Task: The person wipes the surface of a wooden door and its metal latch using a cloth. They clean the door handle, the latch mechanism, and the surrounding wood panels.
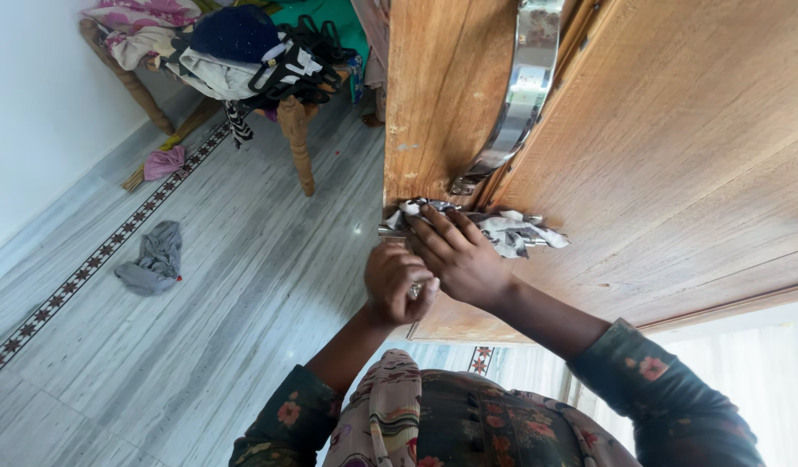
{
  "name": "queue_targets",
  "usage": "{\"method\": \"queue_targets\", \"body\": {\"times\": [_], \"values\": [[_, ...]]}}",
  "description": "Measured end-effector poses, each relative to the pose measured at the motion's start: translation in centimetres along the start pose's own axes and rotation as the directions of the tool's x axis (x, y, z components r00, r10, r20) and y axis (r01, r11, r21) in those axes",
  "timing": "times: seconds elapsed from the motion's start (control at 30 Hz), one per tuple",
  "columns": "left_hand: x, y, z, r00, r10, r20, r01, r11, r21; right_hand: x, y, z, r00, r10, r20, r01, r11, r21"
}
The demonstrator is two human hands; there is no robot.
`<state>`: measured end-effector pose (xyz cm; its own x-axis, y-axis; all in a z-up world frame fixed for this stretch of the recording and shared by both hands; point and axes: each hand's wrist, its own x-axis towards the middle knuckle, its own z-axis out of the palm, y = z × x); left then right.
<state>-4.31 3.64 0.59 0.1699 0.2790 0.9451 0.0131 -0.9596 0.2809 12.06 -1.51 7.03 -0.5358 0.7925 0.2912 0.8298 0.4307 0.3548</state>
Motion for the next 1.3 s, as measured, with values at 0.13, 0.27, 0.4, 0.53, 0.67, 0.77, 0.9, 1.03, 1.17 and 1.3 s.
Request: {"method": "queue_targets", "body": {"times": [0.13, 0.27, 0.4, 0.53, 0.67, 0.77, 0.9, 1.03, 1.17, 1.3], "values": [[2.5, -1.5, -0.2, 0.988, -0.093, -0.124, 0.098, 0.994, 0.038, -1.0, -0.9, 0.4, 0.988, 0.151, -0.012, -0.151, 0.988, -0.025], [1.6, -3.9, 0.9, 0.987, -0.141, 0.082, 0.112, 0.952, 0.285, -4.4, 0.3, -0.5, 0.966, 0.187, -0.177, -0.195, 0.980, -0.026], [-0.4, -5.0, 1.6, 0.965, -0.169, 0.202, 0.079, 0.918, 0.389, -8.5, 1.5, 0.1, 0.916, 0.326, -0.236, -0.338, 0.941, -0.010], [-0.2, -5.5, 1.4, 0.963, -0.137, 0.230, 0.043, 0.927, 0.373, -12.2, 1.0, 1.5, 0.754, 0.580, -0.308, -0.504, 0.812, 0.295], [0.9, -4.3, 1.3, 0.980, -0.151, 0.126, 0.117, 0.963, 0.242, -14.1, -0.9, 3.8, 0.484, 0.867, -0.119, -0.607, 0.431, 0.668], [1.4, -2.8, 1.8, 0.984, -0.175, 0.020, 0.170, 0.975, 0.144, -14.1, -0.8, 4.4, 0.398, 0.917, 0.037, -0.522, 0.193, 0.831], [1.4, -2.2, 2.9, 0.978, -0.201, -0.053, 0.205, 0.975, 0.089, -13.0, -1.5, 1.9, 0.548, 0.765, -0.339, -0.472, 0.618, 0.629], [0.8, -2.3, 3.3, 0.974, -0.224, -0.042, 0.226, 0.973, 0.049, -9.3, -1.8, 1.6, 0.685, 0.572, -0.451, -0.361, 0.805, 0.471], [0.7, -3.1, 2.8, 0.981, -0.193, 0.011, 0.193, 0.980, 0.054, -5.3, -2.1, 5.9, 0.872, 0.405, -0.276, -0.379, 0.914, 0.143], [1.3, -3.8, 1.4, 0.982, -0.156, 0.110, 0.148, 0.986, 0.077, -7.3, -2.4, 12.3, 0.951, 0.255, -0.175, -0.261, 0.965, -0.010]]}}
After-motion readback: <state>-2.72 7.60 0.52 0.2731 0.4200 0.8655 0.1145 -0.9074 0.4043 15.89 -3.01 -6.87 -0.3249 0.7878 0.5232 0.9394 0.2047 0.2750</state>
